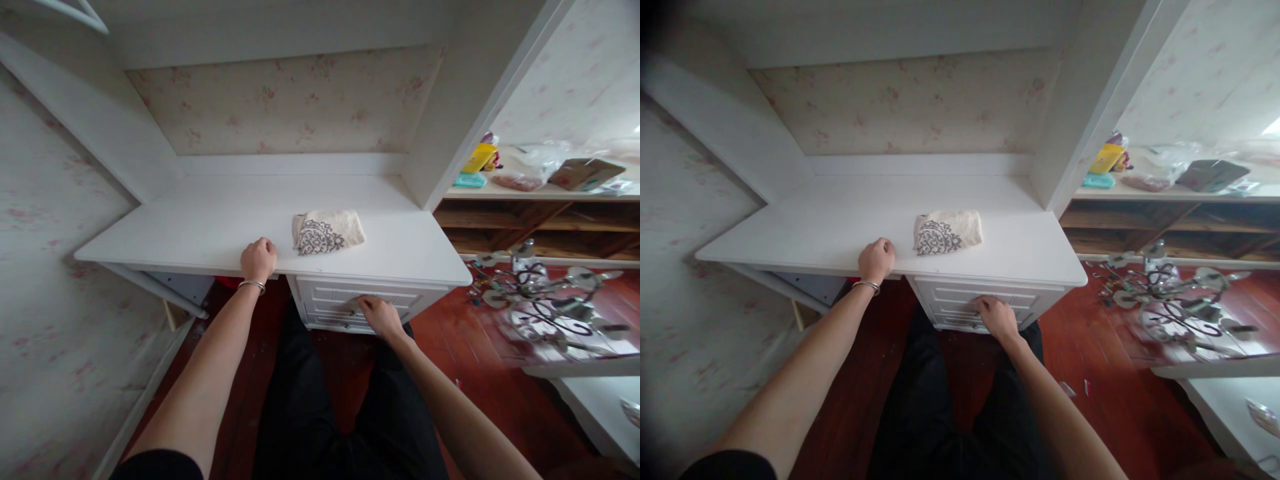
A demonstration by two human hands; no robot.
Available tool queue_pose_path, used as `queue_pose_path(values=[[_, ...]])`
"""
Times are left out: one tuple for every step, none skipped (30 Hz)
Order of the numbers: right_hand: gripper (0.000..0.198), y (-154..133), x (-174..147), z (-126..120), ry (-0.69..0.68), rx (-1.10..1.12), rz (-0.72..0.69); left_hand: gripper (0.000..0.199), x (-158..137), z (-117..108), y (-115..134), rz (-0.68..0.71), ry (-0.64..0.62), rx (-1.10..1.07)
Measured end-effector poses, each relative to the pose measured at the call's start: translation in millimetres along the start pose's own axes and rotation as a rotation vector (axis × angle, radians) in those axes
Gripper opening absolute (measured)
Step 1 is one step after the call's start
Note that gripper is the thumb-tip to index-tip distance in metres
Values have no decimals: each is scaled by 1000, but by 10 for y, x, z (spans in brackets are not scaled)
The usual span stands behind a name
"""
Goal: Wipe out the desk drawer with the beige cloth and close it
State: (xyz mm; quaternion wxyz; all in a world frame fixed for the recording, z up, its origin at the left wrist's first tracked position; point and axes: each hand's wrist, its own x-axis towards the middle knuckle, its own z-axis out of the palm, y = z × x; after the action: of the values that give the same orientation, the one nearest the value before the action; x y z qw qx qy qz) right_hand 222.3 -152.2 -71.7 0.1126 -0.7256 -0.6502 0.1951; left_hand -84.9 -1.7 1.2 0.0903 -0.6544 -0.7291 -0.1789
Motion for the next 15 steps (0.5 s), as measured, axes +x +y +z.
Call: queue_pose_path(values=[[35, 16, -87, 15, -2, 5, -9, 38, 1, -1, 0, -3, 3, 0], [34, 36, -198, 35, -6, 13, -28, 38, 1, -1, 0, -6, 7, -2], [33, 56, -331, 57, -13, 25, -54, 38, 0, 0, 0, -8, 11, -5], [33, 76, -481, 78, -24, 41, -84, 37, -1, 1, 1, -9, 16, -8], [35, 91, -643, 96, -41, 60, -113, 37, -4, 1, 3, -9, 21, -12], [36, 99, -812, 107, -62, 81, -129, 36, -6, 1, 6, -9, 25, -16], [37, 98, -983, 110, -90, 104, -135, 36, -10, -2, 10, -10, 28, -18], [37, 90, -1151, 105, -117, 131, -127, 36, -14, -5, 15, -12, 29, -19], [37, 75, -1315, 94, -143, 165, -111, 36, -19, -10, 20, -13, 28, -19], [37, 56, -1473, 81, -169, 207, -91, 36, -23, -15, 25, -12, 25, -19], [38, 39, -1626, 71, -194, 254, -69, 37, -28, -20, 29, -10, 20, -20], [38, 27, -1772, 68, -219, 302, -49, 37, -31, -24, 32, -6, 15, -21], [38, 23, -1913, 78, -246, 344, -32, 37, -34, -26, 33, 1, 11, -21], [39, 28, -2046, 102, -277, 371, -17, 37, -36, -27, 33, 8, 9, -19], [39, 41, -2172, 140, -308, 378, 0, 37, -35, -24, 31, 13, 9, -14]])
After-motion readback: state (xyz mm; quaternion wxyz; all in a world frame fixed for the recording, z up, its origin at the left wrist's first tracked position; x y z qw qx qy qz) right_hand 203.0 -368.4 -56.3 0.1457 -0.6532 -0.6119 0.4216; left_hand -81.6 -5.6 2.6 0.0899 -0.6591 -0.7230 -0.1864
